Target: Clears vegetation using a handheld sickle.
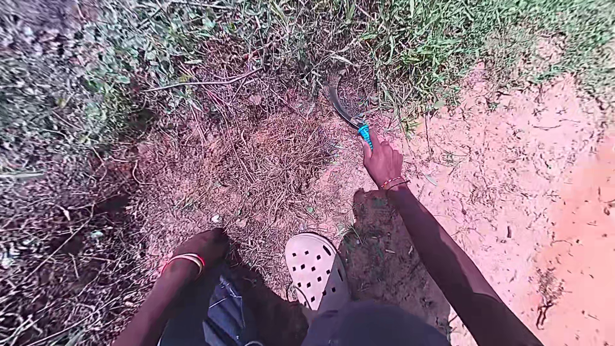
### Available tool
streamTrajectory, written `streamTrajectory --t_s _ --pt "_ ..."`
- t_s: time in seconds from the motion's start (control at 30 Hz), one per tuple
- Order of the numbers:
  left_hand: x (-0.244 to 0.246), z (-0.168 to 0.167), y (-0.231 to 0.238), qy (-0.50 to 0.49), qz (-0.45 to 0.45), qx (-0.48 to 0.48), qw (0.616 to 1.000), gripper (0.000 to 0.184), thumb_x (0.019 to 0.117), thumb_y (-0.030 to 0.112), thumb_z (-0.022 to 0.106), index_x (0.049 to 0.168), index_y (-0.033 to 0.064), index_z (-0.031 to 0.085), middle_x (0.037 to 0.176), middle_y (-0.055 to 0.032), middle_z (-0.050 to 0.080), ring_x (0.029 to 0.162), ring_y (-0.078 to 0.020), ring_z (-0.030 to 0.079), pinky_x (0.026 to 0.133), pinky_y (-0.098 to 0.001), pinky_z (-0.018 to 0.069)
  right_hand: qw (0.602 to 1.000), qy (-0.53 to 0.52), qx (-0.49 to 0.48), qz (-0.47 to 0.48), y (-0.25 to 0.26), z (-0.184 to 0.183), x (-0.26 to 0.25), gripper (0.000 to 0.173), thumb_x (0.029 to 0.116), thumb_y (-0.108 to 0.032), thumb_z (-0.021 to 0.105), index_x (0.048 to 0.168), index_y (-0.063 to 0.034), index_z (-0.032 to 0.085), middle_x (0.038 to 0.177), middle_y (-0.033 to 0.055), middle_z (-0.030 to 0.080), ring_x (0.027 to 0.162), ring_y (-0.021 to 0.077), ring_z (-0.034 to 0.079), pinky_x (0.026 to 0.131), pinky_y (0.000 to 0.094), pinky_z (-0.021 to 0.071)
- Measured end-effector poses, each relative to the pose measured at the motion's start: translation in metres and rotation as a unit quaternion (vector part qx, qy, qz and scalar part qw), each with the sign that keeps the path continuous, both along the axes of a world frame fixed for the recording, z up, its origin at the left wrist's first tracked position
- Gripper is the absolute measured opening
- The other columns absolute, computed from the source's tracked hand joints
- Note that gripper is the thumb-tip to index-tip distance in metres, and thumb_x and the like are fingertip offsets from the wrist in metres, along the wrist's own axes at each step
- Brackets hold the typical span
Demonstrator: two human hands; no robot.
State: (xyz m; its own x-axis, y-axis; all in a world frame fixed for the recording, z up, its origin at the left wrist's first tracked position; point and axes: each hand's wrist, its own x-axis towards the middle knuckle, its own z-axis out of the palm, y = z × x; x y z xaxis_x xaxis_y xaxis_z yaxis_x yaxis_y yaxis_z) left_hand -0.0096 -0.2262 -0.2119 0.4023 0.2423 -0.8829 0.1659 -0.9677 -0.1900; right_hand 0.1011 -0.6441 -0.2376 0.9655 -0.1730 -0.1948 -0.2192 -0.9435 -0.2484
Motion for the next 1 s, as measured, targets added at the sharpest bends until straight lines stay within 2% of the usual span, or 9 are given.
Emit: streamTrajectory --t_s 0.07,0.2,0.27,0.37,0.43,0.6,0.7,0.83,1.0 --pt "0.003 -0.01 -0.001 0.002 -0.002 0.001 1.0 0.04 0.1042 0.034 0.053 0.127 0.004 0.067 0.128 -0.0269 0.067 0.123 -0.0474 0.063 0.098 -0.07 0.0474 0.999 0.012 -0.03 -0.007 -0.014 0.008 0.025 0.053 0.11 -0.041 0.035 0.159 -0.0195 0.037 0.102 0.0273 0.067 0.087 0.0465 0.068 0.07 0.0612 0.0514" --pt "0.016 -0.006 -0.01 0.023 -0.003 0.033 0.999 0.044 0.1035 0.036 0.053 0.127 0.0018 0.066 0.13 -0.0265 0.066 0.125 -0.0451 0.062 0.1 -0.0677 0.0477 0.998 0.034 -0.052 -0.003 -0.02 0.036 0.11 0.049 0.1085 -0.034 0.036 0.152 -0.0169 0.049 0.116 0.0285 0.069 0.106 0.0498 0.067 0.082 0.0661 0.0494" --pt "0.014 -0.004 -0.013 0.038 -0.003 0.039 0.999 0.045 0.1026 0.036 0.056 0.128 0.0005 0.065 0.131 -0.0271 0.066 0.126 -0.0451 0.062 0.1 -0.0671 0.0479 0.997 0.048 -0.052 0.001 -0.025 0.033 0.104 0.049 0.1093 -0.035 0.036 0.154 -0.0183 0.047 0.12 0.029 0.067 0.107 0.05 0.066 0.084 0.066 0.0494" --pt "0.013 -0.004 -0.012 0.031 -0.013 0.033 0.999 0.042 0.1036 0.035 0.055 0.126 0.001 0.066 0.129 -0.0273 0.066 0.125 -0.0462 0.062 0.1 -0.0671 0.0477 0.999 0.016 -0.036 0.004 -0.02 0.025 0.056 0.048 0.1104 -0.036 0.039 0.152 -0.0147 0.047 0.1 0.0278 0.07 0.091 0.0492 0.068 0.071 0.0633 0.0512" --pt "0.014 -0.002 -0.012 0.024 -0.016 0.034 0.999 0.042 0.1035 0.035 0.054 0.124 0.0011 0.067 0.128 -0.027 0.067 0.124 -0.0461 0.063 0.099 -0.0675 0.0483 1.0 0.0 -0.023 -0.014 -0.019 0.027 0.038 0.048 0.1097 -0.035 0.041 0.152 -0.0139 0.049 0.097 0.0292 0.069 0.086 0.0503 0.067 0.067 0.0644 0.0495" --pt "0.021 0.001 -0.021 0.028 0.006 0.036 0.999 0.045 0.1001 0.038 0.059 0.121 -0.0012 0.067 0.128 -0.0276 0.066 0.124 -0.0446 0.063 0.099 -0.066 0.0489 0.993 0.039 -0.09 -0.058 -0.051 0.025 0.125 0.049 0.1088 -0.032 0.034 0.146 -0.0058 0.051 0.118 0.035 0.065 0.109 0.0549 0.064 0.083 0.0697 0.0491" --pt "0.012 0.004 -0.02 0.031 -0.004 0.037 0.999 0.043 0.1038 0.035 0.053 0.126 0.0004 0.066 0.131 -0.0263 0.066 0.125 -0.0441 0.062 0.101 -0.0662 0.0481 0.995 0.055 -0.064 -0.056 -0.039 0.03 0.109 0.051 0.11 -0.033 0.035 0.152 -0.0055 0.045 0.12 0.0371 0.064 0.112 0.0576 0.062 0.086 0.0716 0.0475" --pt "0.008 0.003 -0.019 0.023 -0.012 0.038 0.999 0.04 0.1036 0.031 0.051 0.125 0.0003 0.065 0.13 -0.0257 0.067 0.124 -0.0443 0.063 0.099 -0.0661 0.0492 0.995 0.039 -0.065 -0.068 -0.034 0.017 0.036 0.052 0.1105 -0.036 0.036 0.156 -0.0124 0.041 0.107 0.0343 0.066 0.096 0.0554 0.065 0.075 0.0683 0.0494" --pt "0.024 0.001 -0.021 0.017 0.0 0.036 0.999 0.05 0.099 0.044 0.06 0.126 0.0023 0.066 0.131 -0.0253 0.066 0.126 -0.0434 0.062 0.1 -0.0649 0.0493 0.992 0.064 -0.083 -0.065 -0.028 0.032 0.102 0.049 0.1092 -0.031 0.035 0.144 0.0015 0.049 0.116 0.0338 0.066 0.109 0.0521 0.065 0.084 0.0667 0.0501"
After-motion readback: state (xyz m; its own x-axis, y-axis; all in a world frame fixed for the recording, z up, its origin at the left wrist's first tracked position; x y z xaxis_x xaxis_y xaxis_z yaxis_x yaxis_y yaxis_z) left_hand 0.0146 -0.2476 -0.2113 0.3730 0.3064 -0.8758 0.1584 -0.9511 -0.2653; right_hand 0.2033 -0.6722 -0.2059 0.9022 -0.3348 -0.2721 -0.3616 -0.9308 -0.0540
